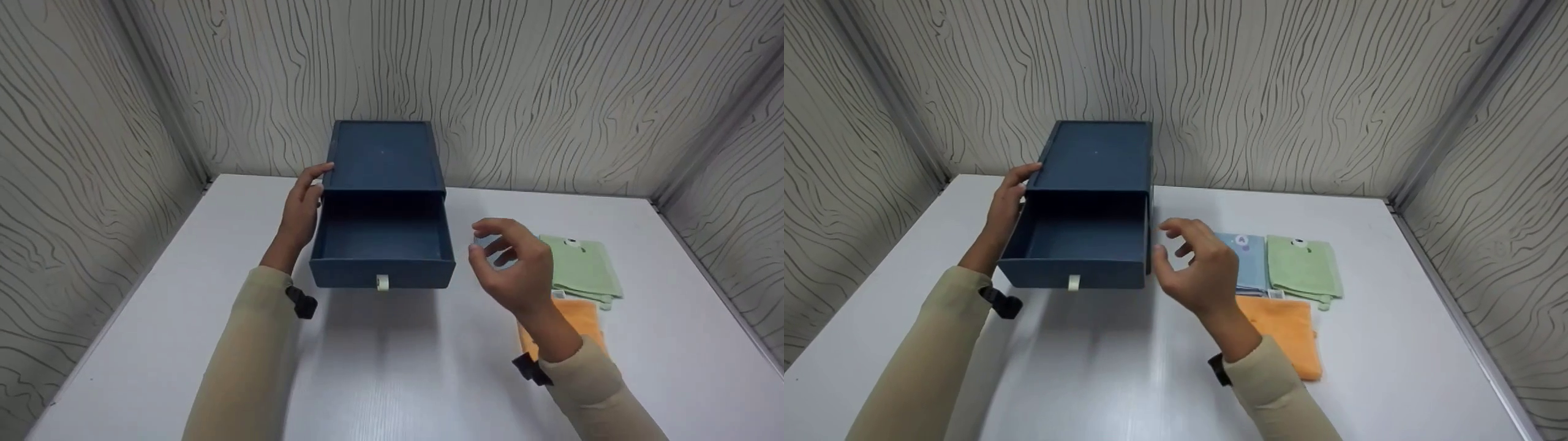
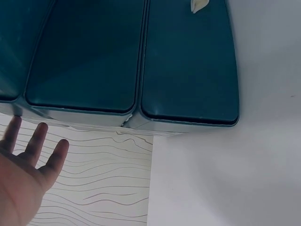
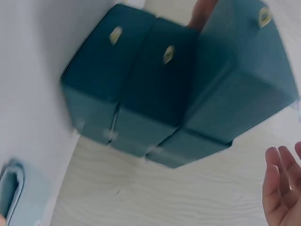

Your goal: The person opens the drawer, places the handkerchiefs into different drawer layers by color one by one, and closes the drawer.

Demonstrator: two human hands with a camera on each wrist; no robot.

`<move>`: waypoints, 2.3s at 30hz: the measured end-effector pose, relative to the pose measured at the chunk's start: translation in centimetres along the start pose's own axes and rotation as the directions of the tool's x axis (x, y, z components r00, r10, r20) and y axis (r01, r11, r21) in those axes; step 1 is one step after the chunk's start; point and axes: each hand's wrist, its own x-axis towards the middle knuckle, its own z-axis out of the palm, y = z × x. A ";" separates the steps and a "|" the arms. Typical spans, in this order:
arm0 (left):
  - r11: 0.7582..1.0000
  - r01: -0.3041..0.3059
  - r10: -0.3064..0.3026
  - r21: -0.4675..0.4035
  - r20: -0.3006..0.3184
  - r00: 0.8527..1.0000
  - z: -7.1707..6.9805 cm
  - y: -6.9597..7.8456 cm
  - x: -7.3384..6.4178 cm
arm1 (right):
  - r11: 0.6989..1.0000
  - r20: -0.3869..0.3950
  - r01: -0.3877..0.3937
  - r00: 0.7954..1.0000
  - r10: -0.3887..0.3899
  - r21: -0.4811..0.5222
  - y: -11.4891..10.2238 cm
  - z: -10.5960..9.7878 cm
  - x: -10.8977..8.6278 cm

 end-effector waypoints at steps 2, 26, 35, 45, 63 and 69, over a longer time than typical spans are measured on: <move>1.000 0.000 0.000 -0.008 0.004 1.000 0.0 0.1 0.0 | 0.999 0.042 -0.023 0.999 0.025 -0.037 1.1 -0.1 0.2; 0.999 -0.028 0.028 0.019 -0.023 0.999 0.1 -0.6 0.4 | 0.947 0.455 -0.061 0.866 0.206 -0.314 12.1 0.7 -1.6; 0.999 -0.032 0.032 -0.020 0.002 0.999 0.0 -0.5 0.5 | 0.932 0.549 -0.059 0.794 0.261 -0.357 14.0 1.1 -2.4; 0.999 -0.014 0.014 -0.051 -0.003 1.000 -0.1 -0.5 0.5 | 0.921 0.654 0.015 0.709 0.264 -0.388 15.2 1.2 -2.8; 0.996 -0.049 0.047 -0.077 -0.022 0.999 0.2 -0.5 0.4 | 0.927 0.751 -0.010 0.583 0.310 -0.375 16.2 2.3 -3.1; 0.994 -0.021 0.021 -0.106 0.002 1.000 0.2 2.2 -0.5 | 0.929 0.776 0.048 0.567 0.276 -0.366 16.4 2.3 -3.0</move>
